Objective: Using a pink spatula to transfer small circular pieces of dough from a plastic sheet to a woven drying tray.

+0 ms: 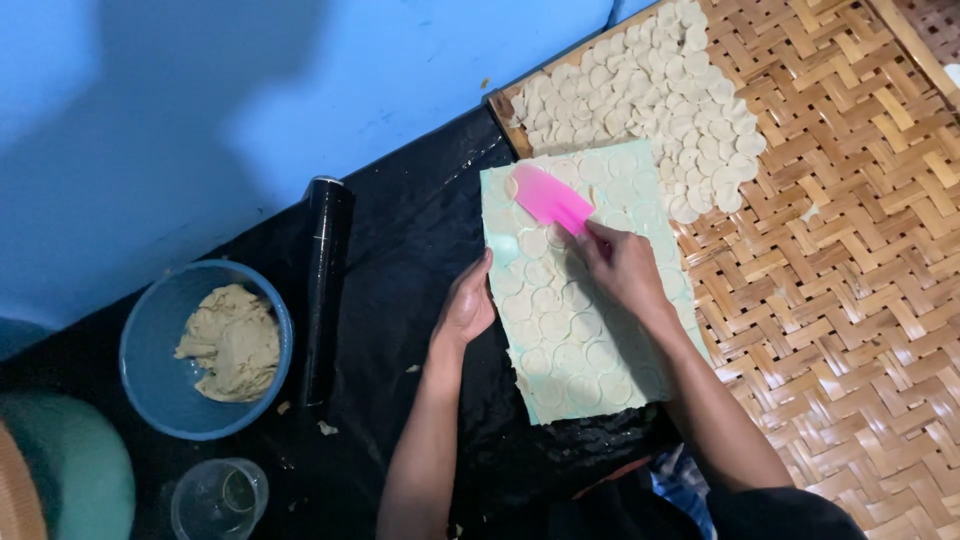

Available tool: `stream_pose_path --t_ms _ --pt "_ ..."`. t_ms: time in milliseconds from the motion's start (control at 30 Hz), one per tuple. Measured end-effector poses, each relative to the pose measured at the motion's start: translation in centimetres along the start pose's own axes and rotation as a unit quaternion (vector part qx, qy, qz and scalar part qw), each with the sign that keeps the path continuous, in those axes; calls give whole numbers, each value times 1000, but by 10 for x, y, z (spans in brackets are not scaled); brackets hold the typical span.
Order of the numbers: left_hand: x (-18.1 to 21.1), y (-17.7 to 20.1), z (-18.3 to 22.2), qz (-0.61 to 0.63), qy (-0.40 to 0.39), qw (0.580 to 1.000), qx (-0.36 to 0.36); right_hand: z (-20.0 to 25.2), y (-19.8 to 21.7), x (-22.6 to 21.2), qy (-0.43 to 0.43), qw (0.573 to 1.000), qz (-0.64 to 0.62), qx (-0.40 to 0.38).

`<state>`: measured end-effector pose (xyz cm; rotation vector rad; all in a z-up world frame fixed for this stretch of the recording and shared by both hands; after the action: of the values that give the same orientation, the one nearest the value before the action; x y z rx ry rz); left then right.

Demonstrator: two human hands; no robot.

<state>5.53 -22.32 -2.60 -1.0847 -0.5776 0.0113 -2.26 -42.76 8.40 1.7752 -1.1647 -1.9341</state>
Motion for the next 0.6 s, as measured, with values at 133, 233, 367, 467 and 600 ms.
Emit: stream_pose_path --t_ms 133,233,367,467,600 --pt "2 -5 3 -5 -9 1000 -13 -1 -13 34 -9 996 -90 -16" --pt "0 -6 3 -3 4 1000 -7 1 -11 33 -2 989 -142 -37" --pt "0 -4 2 0 3 1000 -3 6 -8 33 -36 984 -158 -77" --pt "2 -7 3 -6 -4 1000 -11 8 -7 36 -19 977 -195 -86" --pt "4 -16 6 -3 8 1000 -16 12 -7 41 -43 957 -269 -96"
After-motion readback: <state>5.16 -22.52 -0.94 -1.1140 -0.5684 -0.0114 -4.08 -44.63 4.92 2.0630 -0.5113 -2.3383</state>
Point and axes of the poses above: each hand's wrist, its own z-axis away from the middle knuckle, its own y-axis out of the back of the hand, x = y × z, the point moved 7 cm from there along -z, towards the middle knuckle, and after that the axes turned 9 degrees about y, right-handed, at the moved point
